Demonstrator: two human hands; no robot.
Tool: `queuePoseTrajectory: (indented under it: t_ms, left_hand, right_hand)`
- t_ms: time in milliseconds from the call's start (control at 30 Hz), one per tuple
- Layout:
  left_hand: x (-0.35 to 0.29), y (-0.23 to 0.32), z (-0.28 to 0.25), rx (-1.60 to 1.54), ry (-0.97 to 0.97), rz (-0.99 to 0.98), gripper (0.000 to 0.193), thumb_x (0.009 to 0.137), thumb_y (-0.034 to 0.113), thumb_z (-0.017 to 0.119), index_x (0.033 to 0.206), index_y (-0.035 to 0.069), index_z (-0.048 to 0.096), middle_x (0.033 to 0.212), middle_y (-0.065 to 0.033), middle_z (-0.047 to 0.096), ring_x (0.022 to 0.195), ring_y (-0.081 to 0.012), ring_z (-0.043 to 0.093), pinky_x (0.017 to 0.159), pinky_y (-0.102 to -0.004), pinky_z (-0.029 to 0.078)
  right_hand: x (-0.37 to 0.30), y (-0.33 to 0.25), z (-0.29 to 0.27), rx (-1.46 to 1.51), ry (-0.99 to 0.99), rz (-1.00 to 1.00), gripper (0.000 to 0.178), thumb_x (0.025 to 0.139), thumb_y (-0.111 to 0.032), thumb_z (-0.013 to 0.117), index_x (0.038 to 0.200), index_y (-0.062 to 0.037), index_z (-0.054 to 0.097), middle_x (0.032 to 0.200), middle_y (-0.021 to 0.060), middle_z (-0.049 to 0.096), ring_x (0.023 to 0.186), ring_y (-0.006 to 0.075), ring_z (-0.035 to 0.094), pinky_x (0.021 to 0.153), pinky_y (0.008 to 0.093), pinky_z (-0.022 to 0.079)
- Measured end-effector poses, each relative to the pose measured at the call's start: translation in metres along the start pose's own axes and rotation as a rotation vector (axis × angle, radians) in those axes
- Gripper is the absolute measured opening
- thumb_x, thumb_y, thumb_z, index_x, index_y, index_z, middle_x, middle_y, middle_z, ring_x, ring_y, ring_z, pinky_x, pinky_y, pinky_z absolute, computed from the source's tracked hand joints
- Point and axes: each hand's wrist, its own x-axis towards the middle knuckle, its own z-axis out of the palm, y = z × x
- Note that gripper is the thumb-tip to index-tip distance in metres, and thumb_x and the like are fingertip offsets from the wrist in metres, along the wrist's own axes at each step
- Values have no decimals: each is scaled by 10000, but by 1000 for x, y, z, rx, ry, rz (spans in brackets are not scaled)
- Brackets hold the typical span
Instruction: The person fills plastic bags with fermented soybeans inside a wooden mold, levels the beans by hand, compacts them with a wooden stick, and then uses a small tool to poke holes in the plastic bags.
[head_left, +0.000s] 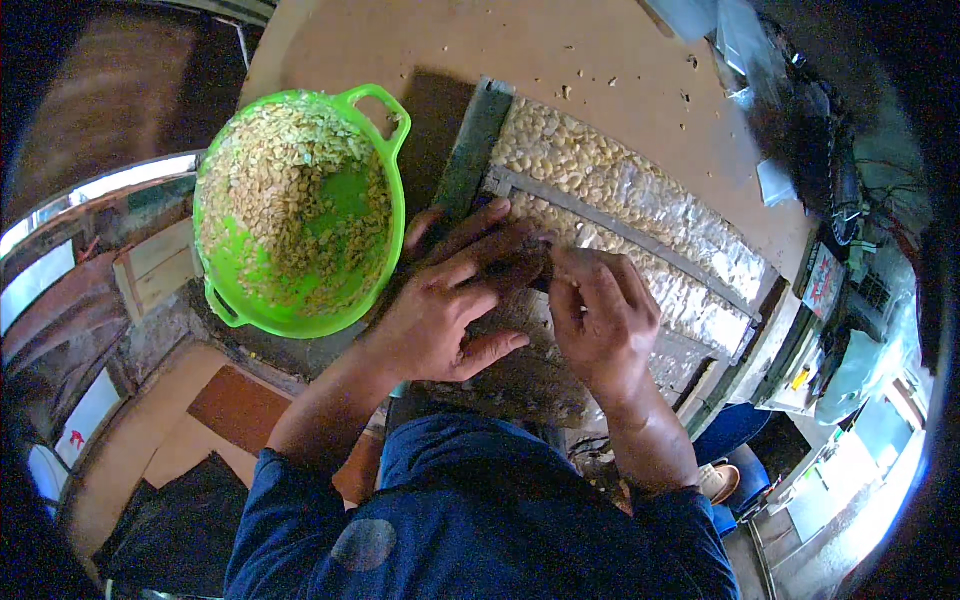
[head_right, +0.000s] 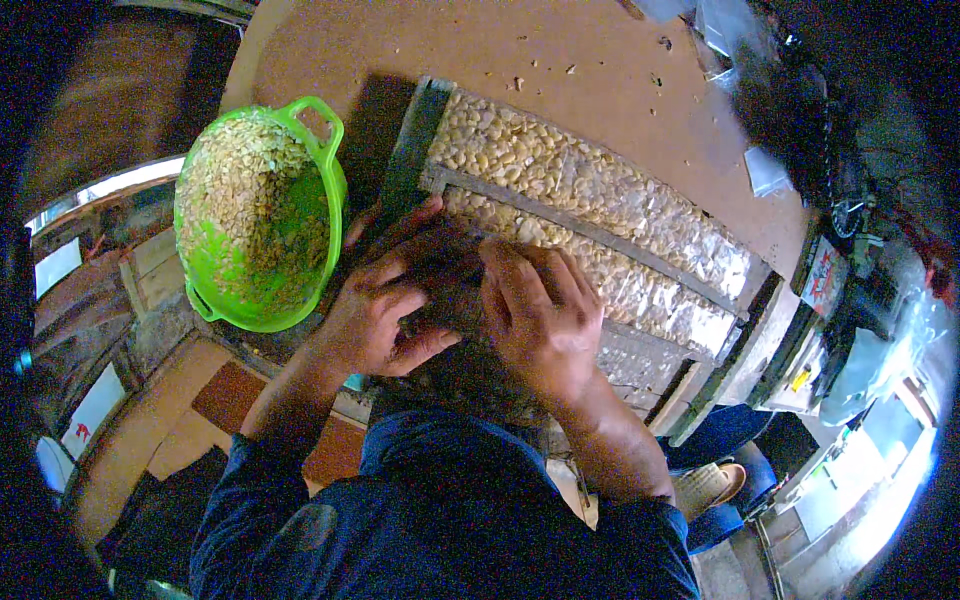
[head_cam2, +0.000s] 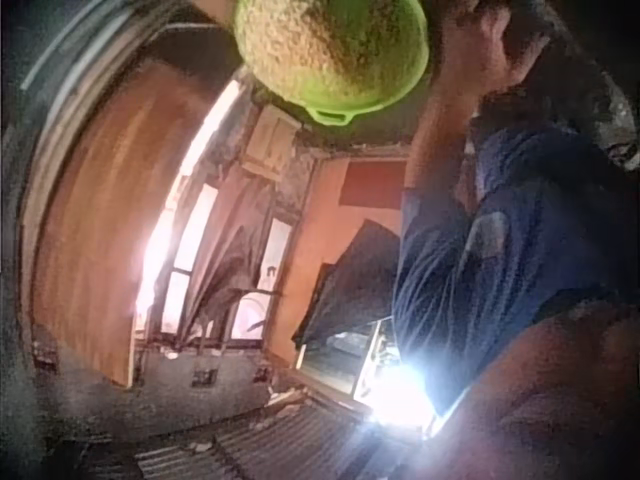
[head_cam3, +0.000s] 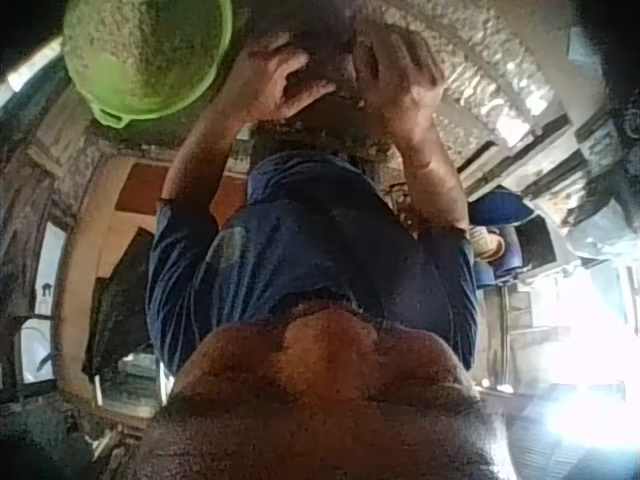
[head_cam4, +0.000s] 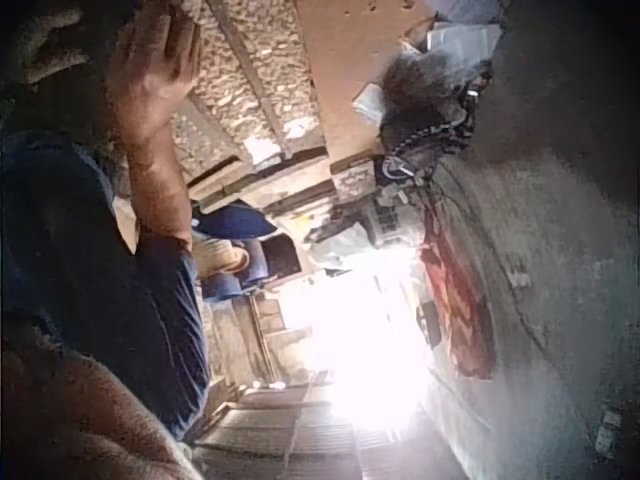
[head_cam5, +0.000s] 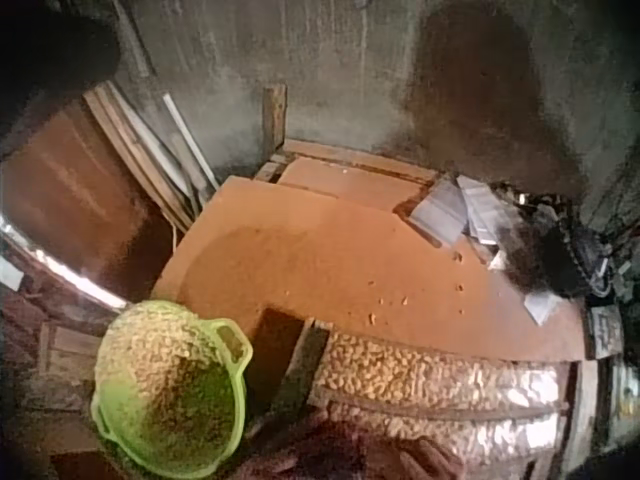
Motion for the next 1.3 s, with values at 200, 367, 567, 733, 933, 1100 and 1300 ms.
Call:
queuePoseTrajectory:
  t_ms: [200, 367, 567, 733, 933, 1100, 1300]
  left_hand:
    - [-2, -2, 2, -40, 33, -6, 565, 834, 478, 674, 1297, 155, 645, 1503, -70, 471, 1481, -314, 307, 1139, -651, 142]
    - [-1, -1, 0, -33, 29, -1, 557, 824, 458, 694, 1289, 155, 647, 1478, -73, 487, 1479, -314, 311, 1137, -652, 145]
    - [0, -1, 0, -30, -2, -6, 570, 824, 462, 700, 1297, 150, 640, 1490, -79, 476, 1474, -319, 318, 1140, -652, 143]
    - [0, -3, 2, -55, 16, -3, 564, 827, 459, 703, 1289, 141, 644, 1492, -90, 476, 1469, -320, 327, 1140, -653, 142]
    - [-1, -1, -2, -34, 1, -14, 538, 826, 451, 708, 1256, 131, 662, 1480, -93, 489, 1464, -319, 337, 1144, -649, 128]
    - [0, -3, 0, -69, 27, 4, 530, 830, 449, 708, 1251, 130, 666, 1464, -92, 501, 1466, -315, 336, 1144, -645, 126]
    - [-1, -3, 0, -60, 35, 3, 537, 840, 463, 695, 1269, 144, 660, 1460, -103, 501, 1468, -314, 334, 1149, -641, 128]
  right_hand:
    - [-2, -6, -7, 60, 41, 152, 248, 764, 67, 722, 981, -48, 692, 900, 120, 717, 768, 265, 703, 689, 346, 567]
    - [3, -5, -5, 42, 55, 87, 251, 766, 64, 716, 988, -52, 695, 905, 120, 714, 778, 278, 701, 684, 363, 567]
    - [2, 1, 2, -28, 3, 2, 277, 762, -34, 729, 1034, -70, 686, 953, 115, 690, 771, 290, 654, 681, 401, 550]
    - [7, -8, -3, 32, 3, 74, 215, 771, 50, 711, 968, -35, 699, 908, 127, 715, 778, 284, 694, 709, 364, 565]
    - [3, -5, -8, 44, 59, 141, 193, 783, 54, 714, 958, -25, 698, 912, 123, 717, 799, 269, 704, 709, 348, 563]
    - [2, -4, -4, 66, 51, 118, 232, 748, 19, 724, 968, -45, 686, 916, 111, 705, 760, 277, 665, 686, 381, 556]
    - [2, -3, -2, 67, 49, 119, 220, 762, 25, 717, 969, -39, 681, 912, 114, 702, 751, 285, 658, 669, 387, 552]
